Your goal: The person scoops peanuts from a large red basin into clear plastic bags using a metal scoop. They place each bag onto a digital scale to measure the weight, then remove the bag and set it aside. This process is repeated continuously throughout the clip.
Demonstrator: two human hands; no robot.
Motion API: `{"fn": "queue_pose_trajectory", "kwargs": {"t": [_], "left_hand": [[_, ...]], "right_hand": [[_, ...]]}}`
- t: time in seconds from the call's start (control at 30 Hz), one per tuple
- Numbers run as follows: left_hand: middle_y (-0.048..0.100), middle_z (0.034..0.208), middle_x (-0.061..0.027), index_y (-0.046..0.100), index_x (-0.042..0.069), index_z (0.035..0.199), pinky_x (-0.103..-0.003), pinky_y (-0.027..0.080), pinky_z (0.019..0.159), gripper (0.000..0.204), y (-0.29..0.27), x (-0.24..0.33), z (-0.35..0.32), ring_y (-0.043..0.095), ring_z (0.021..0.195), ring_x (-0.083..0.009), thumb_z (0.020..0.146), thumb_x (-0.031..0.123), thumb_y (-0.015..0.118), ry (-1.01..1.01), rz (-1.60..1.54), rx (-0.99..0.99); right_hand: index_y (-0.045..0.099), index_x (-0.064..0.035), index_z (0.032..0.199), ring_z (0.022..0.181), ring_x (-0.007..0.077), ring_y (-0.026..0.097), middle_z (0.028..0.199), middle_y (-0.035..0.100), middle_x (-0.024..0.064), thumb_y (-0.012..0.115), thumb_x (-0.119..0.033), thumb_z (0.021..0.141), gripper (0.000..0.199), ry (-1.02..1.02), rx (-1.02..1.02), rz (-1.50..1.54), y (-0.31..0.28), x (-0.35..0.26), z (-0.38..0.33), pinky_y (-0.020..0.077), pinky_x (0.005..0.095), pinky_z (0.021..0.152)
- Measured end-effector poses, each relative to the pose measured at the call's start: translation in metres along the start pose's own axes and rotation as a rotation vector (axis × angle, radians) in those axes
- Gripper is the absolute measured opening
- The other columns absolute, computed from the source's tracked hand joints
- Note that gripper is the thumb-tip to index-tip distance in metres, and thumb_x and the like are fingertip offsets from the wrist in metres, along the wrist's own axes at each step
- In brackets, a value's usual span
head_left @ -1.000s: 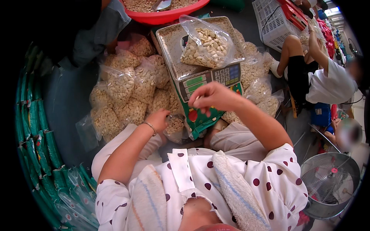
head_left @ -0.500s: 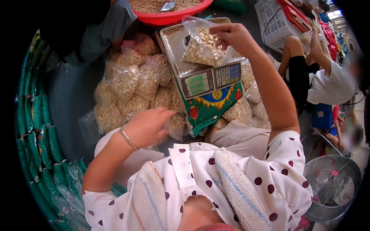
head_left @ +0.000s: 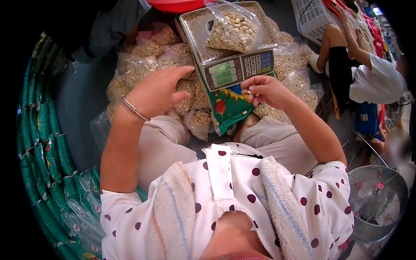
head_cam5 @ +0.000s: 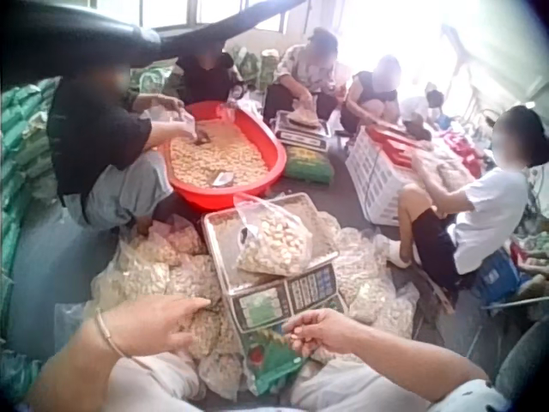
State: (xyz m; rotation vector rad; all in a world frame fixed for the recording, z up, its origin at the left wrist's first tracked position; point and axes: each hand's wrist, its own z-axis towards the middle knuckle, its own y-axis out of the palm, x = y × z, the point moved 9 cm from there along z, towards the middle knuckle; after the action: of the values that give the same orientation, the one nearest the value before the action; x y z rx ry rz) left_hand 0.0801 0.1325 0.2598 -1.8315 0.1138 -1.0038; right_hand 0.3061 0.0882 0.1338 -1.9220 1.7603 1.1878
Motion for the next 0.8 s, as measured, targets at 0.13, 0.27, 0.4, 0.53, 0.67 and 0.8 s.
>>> {"fn": "queue_pose_trajectory", "kwargs": {"t": [0.13,0.27,0.4,0.53,0.67,0.8], "left_hand": [[0.061,0.103,-0.0126,0.051,0.009,0.128,-0.033,0.048,0.072,0.055,-0.003,0.005,0.004,0.056,0.076,-0.0238,0.077,0.014,0.07,0.024,-0.029,0.032],[0.062,0.102,-0.0112,0.051,0.009,0.128,-0.033,0.048,0.071,0.055,-0.002,0.007,0.008,0.056,0.075,-0.0231,0.077,0.014,0.07,0.038,-0.019,0.046],[0.062,0.103,-0.0136,0.051,0.007,0.126,-0.035,0.048,0.075,0.054,0.004,-0.001,0.012,0.058,0.083,-0.0259,0.077,0.017,0.07,-0.019,-0.038,-0.002],[0.063,0.105,-0.0192,0.052,0.004,0.123,-0.04,0.048,0.084,0.052,0.007,-0.004,0.019,0.061,0.098,-0.0334,0.077,0.02,0.069,-0.052,-0.04,-0.062],[0.063,0.102,-0.0116,0.052,0.009,0.127,-0.032,0.048,0.069,0.054,0.009,-0.011,0.018,0.056,0.073,-0.021,0.076,0.014,0.071,-0.027,-0.076,-0.033],[0.062,0.102,-0.0115,0.052,0.009,0.127,-0.033,0.049,0.07,0.055,0.007,-0.01,0.025,0.057,0.074,-0.0212,0.076,0.015,0.071,-0.007,-0.071,-0.038]], "right_hand": [[0.059,0.0047,0.106,0.072,0.0143,0.063,0.096,0.063,0.0109,0.05,0.001,0.09,0.019,0.061,-0.045,-0.099,0.019,0.033,0.015,0.0541,0.0252,0.059],[0.06,0.0035,0.105,0.071,0.0149,0.064,0.089,0.064,0.0093,0.049,0.001,0.088,0.021,0.085,-0.081,-0.296,0.052,0.082,0.05,0.0536,0.0268,0.059],[0.063,0.001,0.104,0.066,0.0153,0.064,0.079,0.065,0.0075,0.051,0.001,0.085,0.022,0.036,-0.191,-0.617,0.082,0.124,0.085,0.0522,0.0275,0.058],[0.064,0.0002,0.103,0.065,0.0159,0.065,0.077,0.065,0.0072,0.052,0.002,0.084,0.023,0.128,-0.112,-0.543,0.074,0.148,0.103,0.0519,0.0272,0.057],[0.064,-0.001,0.103,0.066,0.0155,0.066,0.082,0.066,0.0093,0.051,0.003,0.083,0.024,0.103,-0.132,-0.38,0.06,0.158,0.111,0.0523,0.028,0.057],[0.063,-0.0022,0.106,0.081,0.0223,0.066,0.095,0.065,0.0122,0.054,0.0,0.082,0.025,0.055,-0.118,-0.657,0.06,0.147,0.104,0.0527,0.0342,0.068]]}}
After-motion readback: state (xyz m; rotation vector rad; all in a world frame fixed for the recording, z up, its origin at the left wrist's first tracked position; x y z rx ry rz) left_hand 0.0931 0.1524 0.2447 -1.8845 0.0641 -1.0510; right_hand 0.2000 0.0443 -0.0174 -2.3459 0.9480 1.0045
